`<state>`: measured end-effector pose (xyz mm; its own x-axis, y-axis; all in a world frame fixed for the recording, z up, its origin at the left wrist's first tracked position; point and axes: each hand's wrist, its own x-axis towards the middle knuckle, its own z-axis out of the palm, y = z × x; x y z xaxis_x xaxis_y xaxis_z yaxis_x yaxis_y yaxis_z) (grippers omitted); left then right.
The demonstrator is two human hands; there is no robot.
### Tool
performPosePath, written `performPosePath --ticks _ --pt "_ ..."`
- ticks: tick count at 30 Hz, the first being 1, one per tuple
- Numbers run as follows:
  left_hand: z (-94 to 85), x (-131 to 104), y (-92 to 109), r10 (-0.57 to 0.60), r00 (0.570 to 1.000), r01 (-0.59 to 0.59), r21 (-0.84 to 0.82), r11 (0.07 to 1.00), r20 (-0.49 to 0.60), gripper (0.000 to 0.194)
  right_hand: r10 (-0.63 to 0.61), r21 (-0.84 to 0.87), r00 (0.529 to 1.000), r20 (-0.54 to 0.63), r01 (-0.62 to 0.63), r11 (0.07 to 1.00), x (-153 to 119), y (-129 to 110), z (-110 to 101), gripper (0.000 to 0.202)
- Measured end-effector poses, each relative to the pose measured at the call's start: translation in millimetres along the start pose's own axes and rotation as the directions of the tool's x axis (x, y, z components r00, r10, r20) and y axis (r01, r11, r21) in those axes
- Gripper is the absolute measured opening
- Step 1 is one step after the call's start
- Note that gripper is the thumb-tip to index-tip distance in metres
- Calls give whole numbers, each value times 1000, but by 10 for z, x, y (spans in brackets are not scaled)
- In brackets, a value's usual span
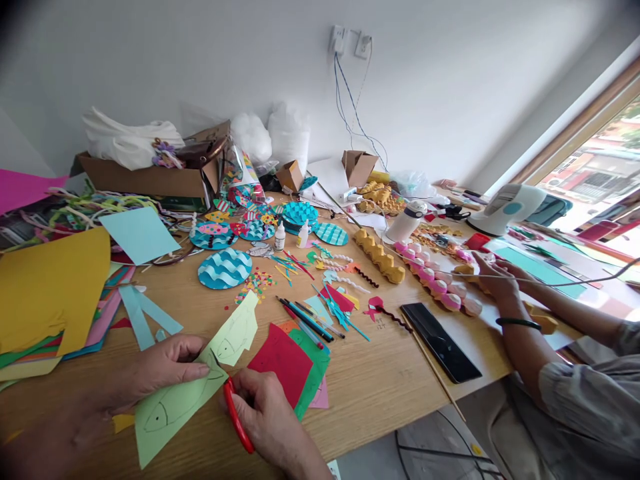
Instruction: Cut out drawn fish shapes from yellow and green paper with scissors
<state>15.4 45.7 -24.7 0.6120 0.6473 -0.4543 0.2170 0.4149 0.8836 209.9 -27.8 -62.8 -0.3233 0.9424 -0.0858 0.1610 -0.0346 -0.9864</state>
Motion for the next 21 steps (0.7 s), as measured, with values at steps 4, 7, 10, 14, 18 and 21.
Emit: performPosePath --ticks 4,7,10,14,18,21 --pt "81 25 34 -25 997 27 -26 999 78 24 3 -63 1000 -13 -4 998 -70 5 -4 39" --pt "132 73 33 -47 995 49 -20 999 92 21 4 -111 999 -47 -10 994 -135 -4 -14 39" --pt "157 125 19 -74 991 74 3 997 115 19 19 -126 998 -66 -27 992 -209 -7 -35 38" --pt "180 192 23 -82 973 74 46 996 214 20 34 -136 995 -90 -46 990 -296 -1 -69 37" --pt "223 245 40 -59 966 29 118 993 254 22 37 -129 993 -111 -51 990 -342 2 -81 39" --pt "255 264 54 -65 964 37 113 993 258 23 26 -113 992 -122 -40 993 -352 4 -78 40"
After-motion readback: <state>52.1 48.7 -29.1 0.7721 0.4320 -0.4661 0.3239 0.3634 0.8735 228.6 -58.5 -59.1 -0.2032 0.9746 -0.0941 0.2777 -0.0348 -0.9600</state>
